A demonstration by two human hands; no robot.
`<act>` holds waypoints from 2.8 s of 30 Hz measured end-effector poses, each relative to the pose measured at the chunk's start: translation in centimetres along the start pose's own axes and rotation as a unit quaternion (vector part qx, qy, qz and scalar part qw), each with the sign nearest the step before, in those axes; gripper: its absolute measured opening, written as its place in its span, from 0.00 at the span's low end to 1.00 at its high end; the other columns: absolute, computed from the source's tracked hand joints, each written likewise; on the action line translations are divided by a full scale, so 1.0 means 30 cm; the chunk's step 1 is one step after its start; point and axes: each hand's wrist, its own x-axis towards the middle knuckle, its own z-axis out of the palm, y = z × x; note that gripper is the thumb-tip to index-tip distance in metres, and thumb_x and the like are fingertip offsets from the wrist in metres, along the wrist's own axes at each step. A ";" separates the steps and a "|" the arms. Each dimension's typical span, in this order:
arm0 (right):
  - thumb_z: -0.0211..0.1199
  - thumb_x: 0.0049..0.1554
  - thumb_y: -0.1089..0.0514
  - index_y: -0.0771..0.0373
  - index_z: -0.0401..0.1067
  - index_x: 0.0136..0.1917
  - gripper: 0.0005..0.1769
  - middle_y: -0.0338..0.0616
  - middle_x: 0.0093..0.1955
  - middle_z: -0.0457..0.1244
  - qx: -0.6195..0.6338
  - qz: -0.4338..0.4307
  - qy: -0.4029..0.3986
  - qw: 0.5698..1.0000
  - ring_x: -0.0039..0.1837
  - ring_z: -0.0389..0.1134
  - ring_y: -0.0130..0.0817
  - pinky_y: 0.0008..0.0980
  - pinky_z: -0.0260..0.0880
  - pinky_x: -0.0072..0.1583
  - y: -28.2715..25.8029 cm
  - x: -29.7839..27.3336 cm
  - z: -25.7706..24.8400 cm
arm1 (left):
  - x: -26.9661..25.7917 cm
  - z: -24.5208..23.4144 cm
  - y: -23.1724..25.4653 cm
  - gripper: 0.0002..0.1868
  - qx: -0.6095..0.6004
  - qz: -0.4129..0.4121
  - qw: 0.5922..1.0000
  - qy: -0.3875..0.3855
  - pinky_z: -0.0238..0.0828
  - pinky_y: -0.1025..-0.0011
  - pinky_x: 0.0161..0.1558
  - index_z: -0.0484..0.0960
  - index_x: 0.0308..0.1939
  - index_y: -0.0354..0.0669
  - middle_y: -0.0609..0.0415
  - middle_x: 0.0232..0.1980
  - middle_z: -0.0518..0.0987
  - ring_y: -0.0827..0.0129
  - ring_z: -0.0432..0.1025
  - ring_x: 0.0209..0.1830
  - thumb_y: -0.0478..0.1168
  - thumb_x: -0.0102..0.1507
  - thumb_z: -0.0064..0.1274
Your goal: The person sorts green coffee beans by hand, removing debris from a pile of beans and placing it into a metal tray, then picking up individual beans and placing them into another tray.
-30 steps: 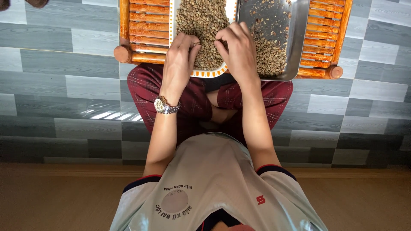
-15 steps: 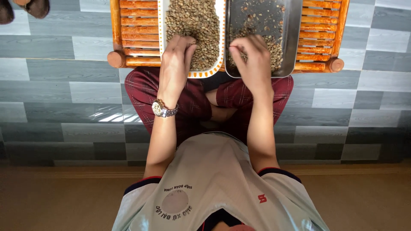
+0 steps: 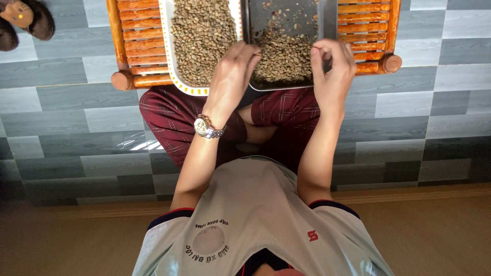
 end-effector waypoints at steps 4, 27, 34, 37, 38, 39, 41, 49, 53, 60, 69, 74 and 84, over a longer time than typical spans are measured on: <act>0.67 0.58 0.71 0.69 0.74 0.49 0.05 0.44 0.39 0.64 0.014 0.001 -0.001 1.000 0.43 0.60 0.34 0.31 0.63 0.46 0.015 -0.007 -0.013 | 0.016 0.042 0.029 0.06 0.011 0.025 1.000 -0.011 0.82 0.72 0.41 0.82 0.45 0.30 0.48 0.43 0.79 0.67 0.76 0.31 0.30 0.66 0.55; 0.70 0.56 0.70 0.65 0.75 0.45 0.06 0.42 0.40 0.67 -0.005 -0.080 -0.087 0.993 0.43 0.63 0.33 0.31 0.63 0.48 -0.081 0.015 0.146 | -0.131 -0.259 -0.205 0.15 0.141 -0.144 0.978 0.050 0.72 0.69 0.30 0.80 0.47 0.34 0.51 0.39 0.78 0.66 0.73 0.28 0.31 0.58 0.66; 0.72 0.55 0.66 0.60 0.74 0.50 0.11 0.38 0.45 0.66 -0.015 -0.169 -0.170 0.971 0.49 0.62 0.34 0.30 0.62 0.50 -0.167 0.052 0.336 | -0.130 -0.180 -0.236 0.13 0.147 -0.132 0.979 0.039 0.81 0.68 0.47 0.83 0.45 0.33 0.46 0.45 0.81 0.60 0.78 0.39 0.31 0.58 0.66; 0.71 0.54 0.69 0.62 0.75 0.49 0.11 0.38 0.45 0.64 0.006 -0.183 -0.186 0.965 0.48 0.62 0.33 0.28 0.64 0.49 -0.220 0.066 0.391 | -0.133 -0.177 -0.234 0.13 0.157 -0.136 0.977 0.045 0.78 0.66 0.46 0.82 0.46 0.34 0.49 0.44 0.79 0.61 0.76 0.38 0.30 0.57 0.65; 0.72 0.54 0.67 0.63 0.75 0.49 0.10 0.39 0.46 0.64 -0.008 -0.183 -0.195 0.964 0.50 0.64 0.35 0.38 0.62 0.61 -0.222 0.066 0.411 | -0.135 -0.170 -0.240 0.11 0.153 -0.130 0.978 0.056 0.77 0.66 0.46 0.82 0.44 0.36 0.50 0.43 0.78 0.63 0.76 0.37 0.30 0.58 0.64; 0.73 0.55 0.66 0.63 0.75 0.50 0.10 0.40 0.47 0.65 -0.022 -0.181 -0.204 0.962 0.51 0.66 0.36 0.47 0.59 0.72 -0.224 0.065 0.429 | -0.136 -0.163 -0.246 0.10 0.149 -0.124 0.979 0.066 0.77 0.67 0.46 0.82 0.41 0.37 0.52 0.41 0.77 0.65 0.75 0.35 0.29 0.58 0.64; 0.74 0.53 0.66 0.63 0.75 0.49 0.11 0.39 0.47 0.63 -0.041 -0.192 -0.198 0.960 0.51 0.64 0.36 0.41 0.62 0.68 -0.246 0.076 0.445 | -0.137 -0.177 -0.236 0.10 0.145 -0.123 0.979 0.069 0.76 0.66 0.45 0.82 0.41 0.37 0.52 0.41 0.76 0.65 0.74 0.34 0.29 0.58 0.63; 0.75 0.52 0.62 0.60 0.75 0.41 0.09 0.37 0.45 0.58 -0.113 -0.205 -0.209 0.949 0.50 0.60 0.33 0.31 0.69 0.57 -0.240 0.078 0.497 | -0.144 -0.176 -0.244 0.09 0.127 -0.125 0.981 0.076 0.75 0.65 0.45 0.81 0.41 0.37 0.52 0.42 0.75 0.64 0.74 0.34 0.30 0.58 0.63; 0.74 0.52 0.64 0.61 0.73 0.40 0.09 0.37 0.44 0.59 -0.110 -0.207 -0.204 0.950 0.49 0.60 0.33 0.31 0.69 0.55 -0.259 0.080 0.492 | -0.146 -0.177 -0.245 0.07 0.114 -0.128 0.981 0.086 0.74 0.66 0.43 0.81 0.38 0.38 0.53 0.40 0.75 0.65 0.72 0.32 0.30 0.58 0.63; 0.74 0.53 0.64 0.60 0.73 0.40 0.09 0.38 0.43 0.62 -0.072 -0.207 -0.202 0.955 0.49 0.61 0.33 0.30 0.68 0.55 -0.246 0.080 0.488 | -0.150 -0.168 -0.253 0.09 0.107 -0.138 0.980 0.090 0.77 0.65 0.45 0.81 0.38 0.38 0.53 0.39 0.77 0.65 0.74 0.32 0.30 0.57 0.64; 0.71 0.56 0.68 0.62 0.74 0.46 0.07 0.41 0.43 0.67 -0.010 -0.147 -0.135 0.980 0.46 0.63 0.34 0.30 0.64 0.49 -0.139 0.035 0.303 | -0.150 -0.164 -0.257 0.12 0.094 -0.132 0.983 0.088 0.78 0.62 0.50 0.79 0.41 0.37 0.51 0.40 0.81 0.61 0.78 0.37 0.25 0.56 0.62; 0.74 0.54 0.71 0.66 0.75 0.44 0.08 0.43 0.41 0.66 -0.040 -0.073 -0.089 0.993 0.45 0.60 0.34 0.31 0.63 0.49 -0.135 0.017 0.148 | -0.141 -0.209 -0.211 0.12 0.071 -0.116 0.986 0.093 0.75 0.62 0.47 0.79 0.41 0.37 0.50 0.41 0.81 0.60 0.76 0.36 0.23 0.56 0.60; 0.64 0.59 0.68 0.72 0.74 0.47 0.03 0.48 0.42 0.63 -0.024 -0.012 -0.052 0.998 0.46 0.59 0.40 0.36 0.62 0.50 -0.067 0.007 0.033 | -0.098 -0.220 -0.042 0.10 0.012 -0.091 0.994 0.065 0.73 0.64 0.45 0.78 0.43 0.33 0.49 0.45 0.77 0.58 0.75 0.41 0.23 0.60 0.58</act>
